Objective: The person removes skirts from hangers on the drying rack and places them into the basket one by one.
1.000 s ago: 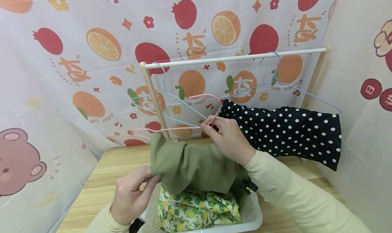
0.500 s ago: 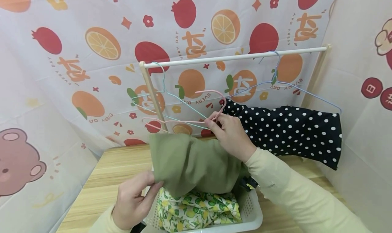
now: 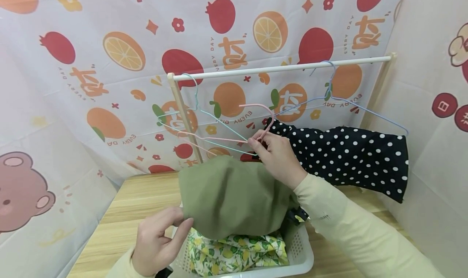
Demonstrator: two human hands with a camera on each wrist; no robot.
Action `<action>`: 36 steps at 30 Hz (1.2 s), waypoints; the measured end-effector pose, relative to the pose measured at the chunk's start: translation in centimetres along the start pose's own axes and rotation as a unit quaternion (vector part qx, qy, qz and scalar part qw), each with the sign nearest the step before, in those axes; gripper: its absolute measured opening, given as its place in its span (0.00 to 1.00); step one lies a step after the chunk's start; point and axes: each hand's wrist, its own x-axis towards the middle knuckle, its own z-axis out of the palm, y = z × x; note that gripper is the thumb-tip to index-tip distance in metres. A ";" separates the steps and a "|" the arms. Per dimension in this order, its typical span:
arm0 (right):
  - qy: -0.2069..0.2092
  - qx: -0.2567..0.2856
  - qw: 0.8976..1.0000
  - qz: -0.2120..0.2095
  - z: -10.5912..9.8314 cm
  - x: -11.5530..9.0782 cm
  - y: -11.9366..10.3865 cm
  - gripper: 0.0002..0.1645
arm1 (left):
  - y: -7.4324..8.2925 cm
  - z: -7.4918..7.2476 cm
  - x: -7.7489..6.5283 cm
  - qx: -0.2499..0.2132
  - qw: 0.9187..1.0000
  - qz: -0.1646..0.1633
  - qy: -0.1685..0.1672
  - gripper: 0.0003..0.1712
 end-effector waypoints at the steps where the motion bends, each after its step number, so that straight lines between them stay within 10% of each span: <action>1: 0.003 0.000 1.000 -0.002 0.0 0.0 -0.1 0.13 | -0.3 0.0 -0.4 0.011 1.000 -0.018 -0.010 0.07; 5: 0.003 0.007 1.000 -0.003 0.0 0.0 -0.6 0.12 | -1.2 0.0 -1.9 0.061 0.989 -0.107 -0.087 0.05; 11: -0.012 0.032 0.999 0.001 0.2 -0.3 -1.6 0.13 | -2.4 0.4 -3.2 0.127 0.946 -0.206 -0.217 0.11; 20: -0.045 0.055 0.997 -0.005 0.0 -0.9 -4.3 0.09 | -3.5 0.9 -4.2 0.115 0.907 -0.247 -0.320 0.09; 28: -0.059 0.036 0.997 -0.036 0.6 -1.1 -3.9 0.10 | -4.0 0.9 -4.6 0.137 0.899 -0.273 -0.313 0.11; 36: -0.061 0.038 0.997 -0.042 0.7 -1.2 -3.8 0.10 | -4.4 0.0 -3.3 0.186 0.916 -0.293 -0.200 0.13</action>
